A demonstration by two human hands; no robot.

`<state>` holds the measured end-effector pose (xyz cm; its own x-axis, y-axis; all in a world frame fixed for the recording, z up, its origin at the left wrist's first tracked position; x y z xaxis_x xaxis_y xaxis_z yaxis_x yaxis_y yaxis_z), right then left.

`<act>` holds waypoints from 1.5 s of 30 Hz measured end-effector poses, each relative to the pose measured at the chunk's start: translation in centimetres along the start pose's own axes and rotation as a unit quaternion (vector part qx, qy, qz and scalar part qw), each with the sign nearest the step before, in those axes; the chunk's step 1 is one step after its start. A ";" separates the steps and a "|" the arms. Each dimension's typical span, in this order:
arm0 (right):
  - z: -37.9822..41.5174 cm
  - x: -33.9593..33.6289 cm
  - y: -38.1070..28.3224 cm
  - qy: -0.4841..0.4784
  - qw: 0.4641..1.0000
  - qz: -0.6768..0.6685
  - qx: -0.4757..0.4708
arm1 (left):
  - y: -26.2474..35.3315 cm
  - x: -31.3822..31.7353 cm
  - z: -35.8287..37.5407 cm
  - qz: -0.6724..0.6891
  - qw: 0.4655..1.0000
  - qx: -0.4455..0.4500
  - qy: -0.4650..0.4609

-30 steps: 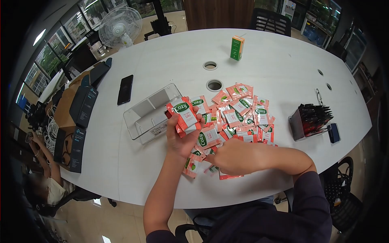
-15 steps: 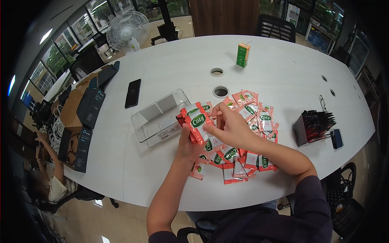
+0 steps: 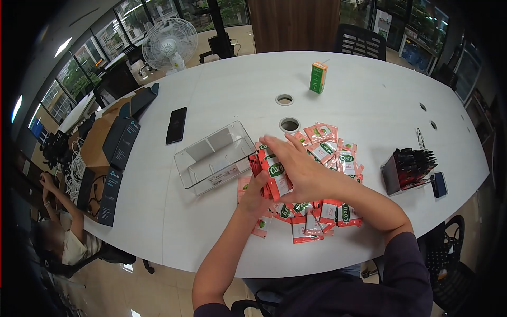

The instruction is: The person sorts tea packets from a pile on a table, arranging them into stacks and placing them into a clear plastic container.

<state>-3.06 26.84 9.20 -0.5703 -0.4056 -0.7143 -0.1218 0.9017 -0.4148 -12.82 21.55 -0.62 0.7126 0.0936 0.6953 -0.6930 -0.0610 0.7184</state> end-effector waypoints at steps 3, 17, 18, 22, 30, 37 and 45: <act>-0.1 0.5 0.3 -0.060 0.996 0.040 0.050 | -0.2 -0.2 -0.2 0.019 1.000 0.006 0.003; 0.0 1.4 -0.2 -0.075 0.987 0.141 0.036 | -1.1 -0.1 -0.2 -0.057 0.998 -0.014 0.022; 0.1 1.5 -0.2 -0.079 0.985 0.148 0.034 | -1.0 0.1 -0.1 -0.063 0.998 -0.015 0.020; 0.1 1.9 0.0 -0.088 0.986 0.137 0.038 | -0.9 0.4 0.1 -0.080 0.996 -0.013 0.027; 0.3 1.8 0.5 -0.043 0.976 0.215 -0.015 | 0.8 0.1 -0.6 -0.193 0.981 0.025 -0.001; 0.8 2.6 1.8 -0.068 0.976 0.209 -0.009 | 1.9 0.3 -1.1 -0.367 0.926 0.083 0.035; 0.5 -0.8 3.5 -0.014 0.987 -0.041 0.156 | 1.3 -0.3 -1.2 -0.467 0.871 0.146 0.043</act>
Point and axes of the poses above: each hand's wrist, its own z-axis away from the middle knuckle, its own x-axis out of the palm, y = z × x, the point moved 6 cm from there along -z, towards the middle knuckle, and after that the axes turned 6 degrees about y, right-handed, at the moved point
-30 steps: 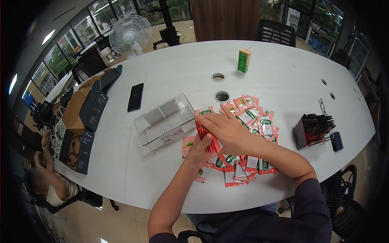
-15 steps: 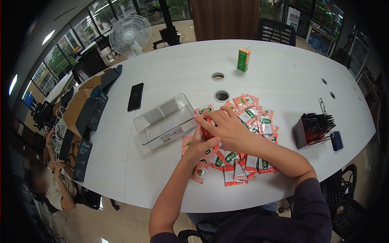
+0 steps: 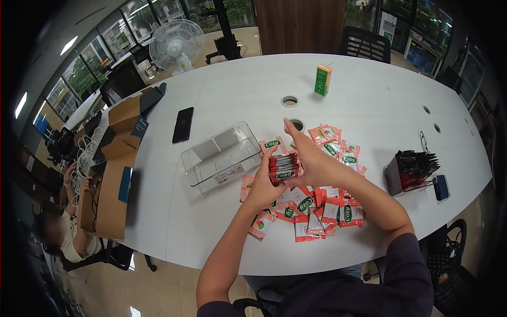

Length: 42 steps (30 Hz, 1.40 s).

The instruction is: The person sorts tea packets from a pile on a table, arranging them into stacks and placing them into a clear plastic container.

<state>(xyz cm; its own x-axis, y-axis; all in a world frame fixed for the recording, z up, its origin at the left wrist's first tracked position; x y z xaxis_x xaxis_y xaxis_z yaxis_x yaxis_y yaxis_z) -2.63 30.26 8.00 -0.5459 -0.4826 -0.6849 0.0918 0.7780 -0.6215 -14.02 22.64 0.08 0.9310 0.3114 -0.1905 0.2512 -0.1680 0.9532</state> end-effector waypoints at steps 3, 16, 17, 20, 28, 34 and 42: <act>0.7 1.6 2.8 -0.060 0.994 -0.016 0.092 | -1.6 0.2 -0.1 -0.016 1.000 -0.019 -0.010; 0.6 1.3 1.3 0.012 0.996 0.087 -0.025 | -2.5 0.1 -0.3 -0.093 0.995 0.022 0.017; 0.5 0.8 -0.1 0.026 0.986 0.143 -0.077 | -2.1 0.1 -0.3 -0.101 0.994 0.037 0.021; 0.5 1.5 -0.9 -0.010 0.983 0.172 -0.063 | -0.8 -0.2 -0.4 -0.150 0.988 0.037 0.027; -2.0 -0.8 -1.4 0.021 0.999 -0.035 -0.034 | 3.5 -2.9 -0.1 0.014 0.986 0.104 0.131; -6.6 0.4 -3.3 0.031 0.987 -0.153 0.028 | 8.4 -8.1 1.0 -0.130 0.945 0.191 0.231; -15.4 12.2 -5.4 -0.026 0.989 0.001 -0.147 | 5.0 -18.5 3.1 -0.441 0.857 0.054 0.262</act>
Point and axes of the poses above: each hand's wrist, its own z-axis away from the middle knuckle, its own x-axis out of the palm, y = z × x, the point moved 6 cm from there along -z, towards the middle knuckle, and after that the axes turned 6 degrees about y, right-handed, at the moved point
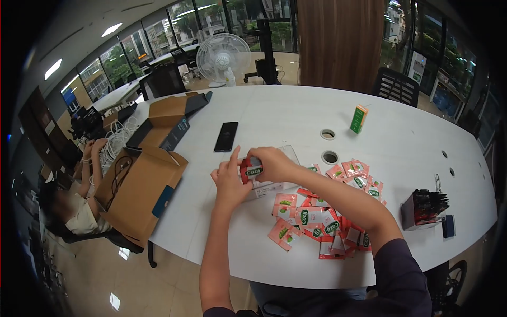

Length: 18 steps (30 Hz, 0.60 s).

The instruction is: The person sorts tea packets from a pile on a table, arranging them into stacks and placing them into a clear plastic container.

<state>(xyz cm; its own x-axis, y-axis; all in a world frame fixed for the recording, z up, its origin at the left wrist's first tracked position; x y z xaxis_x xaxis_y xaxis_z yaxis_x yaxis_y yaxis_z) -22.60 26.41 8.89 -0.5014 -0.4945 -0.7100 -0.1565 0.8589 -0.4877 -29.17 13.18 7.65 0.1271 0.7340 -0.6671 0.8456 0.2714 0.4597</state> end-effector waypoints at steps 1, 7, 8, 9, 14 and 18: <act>-0.5 1.2 0.3 -0.005 1.000 0.017 -0.006 | -1.3 0.4 -0.1 -0.019 0.999 -0.004 -0.025; -2.2 5.7 0.6 -0.056 0.991 0.120 -0.008 | -4.6 1.3 0.0 -0.031 0.999 -0.019 0.037; -2.6 5.6 0.3 -0.065 0.989 0.134 -0.003 | -5.1 1.1 0.4 0.004 0.996 -0.026 0.087; -2.8 5.6 0.2 -0.077 0.986 0.149 0.003 | -6.4 1.9 0.7 0.033 0.997 -0.059 0.029; -2.6 6.4 -0.1 -0.058 0.985 0.162 -0.003 | -11.2 6.3 2.2 0.238 0.964 -0.118 -0.029; -2.1 5.9 -0.8 0.011 0.976 0.212 -0.053 | -11.5 7.8 2.3 0.395 0.904 -0.151 -0.067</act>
Point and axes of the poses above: each hand's wrist, its own z-axis away from the middle knuckle, its own x-axis out of the palm, y = z × x, the point moved 6 cm from there along -z, towards the middle knuckle, and after that the axes turned 6 degrees about y, right-handed, at the moved point
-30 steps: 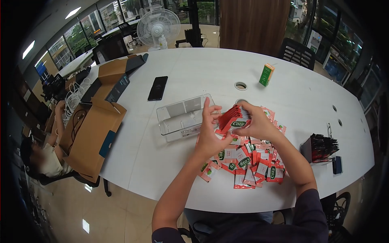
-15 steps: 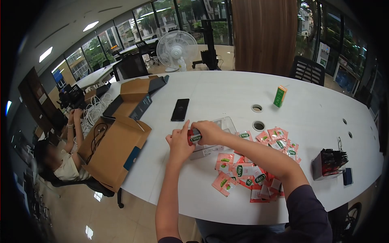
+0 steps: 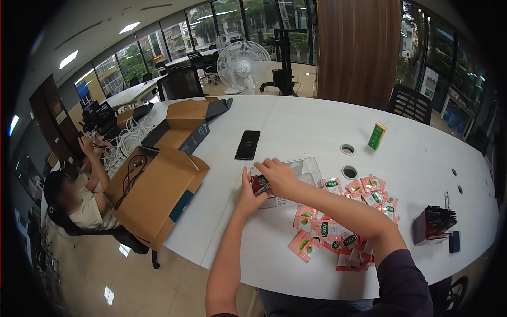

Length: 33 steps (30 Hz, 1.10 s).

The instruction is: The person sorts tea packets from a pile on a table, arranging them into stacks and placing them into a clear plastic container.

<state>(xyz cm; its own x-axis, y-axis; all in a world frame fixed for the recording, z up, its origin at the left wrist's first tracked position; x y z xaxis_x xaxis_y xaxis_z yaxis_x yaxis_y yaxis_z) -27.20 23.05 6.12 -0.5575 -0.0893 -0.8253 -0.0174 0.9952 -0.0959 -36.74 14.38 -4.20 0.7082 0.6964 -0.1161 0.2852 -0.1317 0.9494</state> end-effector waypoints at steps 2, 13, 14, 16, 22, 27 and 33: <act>-0.1 -0.7 0.1 0.012 0.999 0.035 0.008 | 1.9 0.5 0.7 0.080 0.996 -0.032 -0.023; 0.0 1.3 1.6 -0.042 0.996 0.063 0.052 | 4.2 0.8 1.2 0.075 0.997 -0.014 -0.010; 0.1 1.3 1.6 -0.044 0.997 0.055 0.031 | 4.7 0.8 1.3 0.093 0.996 -0.011 0.003; 0.4 1.6 1.7 -0.047 0.998 0.040 -0.011 | 3.8 0.3 1.0 0.001 0.999 0.028 0.019; 0.1 2.9 2.1 -0.040 0.996 0.073 -0.018 | 3.5 -0.1 0.8 -0.053 0.997 0.026 0.045; -0.3 1.7 1.4 -0.067 0.996 0.053 0.005 | 3.0 -0.7 0.3 -0.023 0.998 0.017 0.057; 0.0 -1.5 1.3 0.004 0.999 -0.001 -0.036 | 2.4 -0.7 -0.1 0.007 0.998 0.013 0.067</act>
<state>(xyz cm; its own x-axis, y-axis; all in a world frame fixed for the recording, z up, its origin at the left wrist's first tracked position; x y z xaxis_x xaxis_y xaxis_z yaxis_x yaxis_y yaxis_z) -26.42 24.46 7.26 -0.5634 -0.0912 -0.8212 -0.0781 0.9953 -0.0569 -36.59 13.63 -1.86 0.6198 0.7824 -0.0604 0.2937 -0.1599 0.9424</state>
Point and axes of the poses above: each hand's wrist, its own z-axis away from the middle knuckle, its own x-axis out of the palm, y = z × x, the point moved 6 cm from there along -z, towards the middle knuckle, and after that the axes turned 6 degrees about y, right-handed, at the moved point
